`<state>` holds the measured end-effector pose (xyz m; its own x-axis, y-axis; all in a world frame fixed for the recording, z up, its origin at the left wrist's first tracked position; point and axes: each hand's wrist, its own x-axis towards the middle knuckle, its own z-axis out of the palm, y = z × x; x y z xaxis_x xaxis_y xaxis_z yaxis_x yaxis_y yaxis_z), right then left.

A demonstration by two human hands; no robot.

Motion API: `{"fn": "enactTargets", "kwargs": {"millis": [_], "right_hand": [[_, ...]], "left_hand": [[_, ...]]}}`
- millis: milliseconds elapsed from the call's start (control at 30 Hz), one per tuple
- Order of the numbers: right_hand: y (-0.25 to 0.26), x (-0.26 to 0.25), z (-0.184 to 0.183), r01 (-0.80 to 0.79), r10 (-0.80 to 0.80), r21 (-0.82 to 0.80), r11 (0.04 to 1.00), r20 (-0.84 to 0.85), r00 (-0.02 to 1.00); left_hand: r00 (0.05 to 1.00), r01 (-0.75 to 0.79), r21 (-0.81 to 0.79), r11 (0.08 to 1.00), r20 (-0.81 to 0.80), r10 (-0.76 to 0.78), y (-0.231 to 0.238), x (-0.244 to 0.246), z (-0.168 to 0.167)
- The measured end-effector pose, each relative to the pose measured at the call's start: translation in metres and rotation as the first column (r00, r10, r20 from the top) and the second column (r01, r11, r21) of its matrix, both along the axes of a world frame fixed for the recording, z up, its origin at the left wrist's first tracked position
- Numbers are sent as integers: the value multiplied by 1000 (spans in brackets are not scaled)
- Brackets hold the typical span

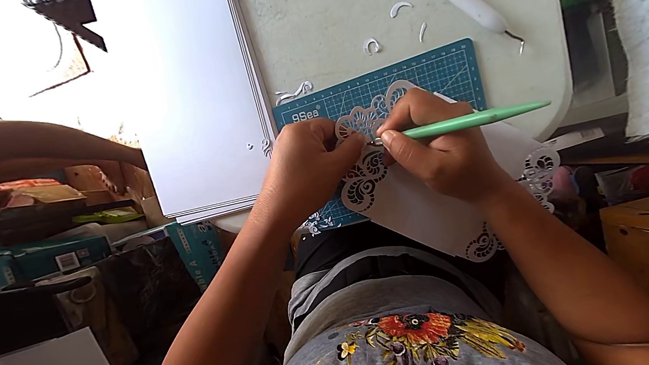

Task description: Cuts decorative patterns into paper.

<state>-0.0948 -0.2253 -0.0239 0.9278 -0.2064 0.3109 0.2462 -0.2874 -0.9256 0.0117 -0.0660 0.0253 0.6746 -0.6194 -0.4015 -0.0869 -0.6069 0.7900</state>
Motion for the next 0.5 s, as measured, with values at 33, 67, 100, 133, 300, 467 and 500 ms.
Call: {"fn": "enactTargets", "kwargs": {"millis": [33, 67, 100, 133, 300, 467, 500], "right_hand": [[0, 0, 0, 4, -4, -13, 1000, -3, 1000], [1, 0, 0, 5, -5, -25, 1000, -5, 1000], [1, 0, 0, 4, -4, -29, 1000, -7, 1000], [1, 0, 0, 1, -1, -22, 1000, -4, 1000], [1, 0, -2, -5, 5, 9, 1000, 11, 1000], [0, 0, 0, -11, 11, -10, 1000, -9, 1000], [0, 0, -1, -11, 11, -10, 1000, -8, 1000]], "left_hand": [[1000, 0, -1, 1000, 1, 0, 0, 0, 0], [1000, 0, 0, 1000, 2, 0, 0, 0, 0], [1000, 0, 0, 1000, 2, 0, 0, 0, 0], [1000, 0, 2, 1000, 0, 0, 0, 0, 0], [1000, -2, -19, 1000, -9, 1, 1, 0, -1], [1000, 5, -29, 1000, 8, -5, 2, 0, -1], [1000, 4, -29, 1000, 8, -3, 2, 0, -1]]}}
